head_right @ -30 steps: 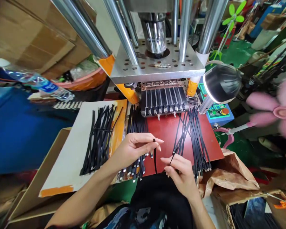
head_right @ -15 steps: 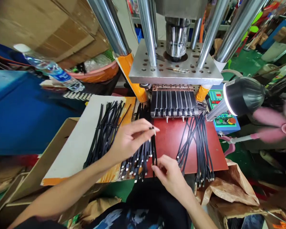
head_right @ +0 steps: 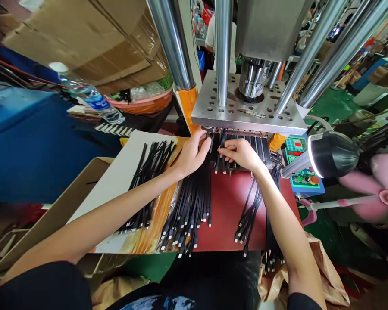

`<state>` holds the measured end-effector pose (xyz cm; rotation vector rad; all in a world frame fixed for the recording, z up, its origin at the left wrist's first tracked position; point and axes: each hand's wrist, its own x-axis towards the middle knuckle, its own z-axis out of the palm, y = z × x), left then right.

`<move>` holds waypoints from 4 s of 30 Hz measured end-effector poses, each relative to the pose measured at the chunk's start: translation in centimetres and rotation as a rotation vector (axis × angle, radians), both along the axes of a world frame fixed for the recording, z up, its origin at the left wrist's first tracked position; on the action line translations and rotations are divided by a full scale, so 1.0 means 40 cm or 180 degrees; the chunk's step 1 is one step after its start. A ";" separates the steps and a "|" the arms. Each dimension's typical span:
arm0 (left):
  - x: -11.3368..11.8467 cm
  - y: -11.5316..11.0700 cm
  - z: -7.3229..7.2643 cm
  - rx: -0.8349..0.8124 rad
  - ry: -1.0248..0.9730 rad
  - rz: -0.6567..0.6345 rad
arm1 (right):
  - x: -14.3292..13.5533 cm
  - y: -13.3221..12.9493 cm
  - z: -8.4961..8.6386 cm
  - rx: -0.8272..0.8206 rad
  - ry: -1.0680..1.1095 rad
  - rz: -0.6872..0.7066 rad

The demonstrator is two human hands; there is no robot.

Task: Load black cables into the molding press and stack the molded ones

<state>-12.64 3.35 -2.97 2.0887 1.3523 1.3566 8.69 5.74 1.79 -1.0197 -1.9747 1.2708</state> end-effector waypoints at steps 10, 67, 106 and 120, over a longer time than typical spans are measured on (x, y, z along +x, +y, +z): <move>-0.067 -0.086 -0.011 0.0410 0.1558 -0.1231 | -0.026 0.064 -0.049 0.0611 -0.0172 -0.0431; -0.057 -0.354 -0.032 -0.2335 0.0983 0.0533 | 0.160 -0.552 -0.239 0.0395 -0.2029 -0.2238; 0.075 -0.369 0.152 -0.2062 -0.0872 -0.1301 | 0.024 -0.646 -0.159 -0.0030 0.0159 -0.1138; 0.063 -0.354 0.144 -0.2252 -0.0894 -0.2026 | 0.085 -0.582 -0.077 0.0051 0.0210 -0.0922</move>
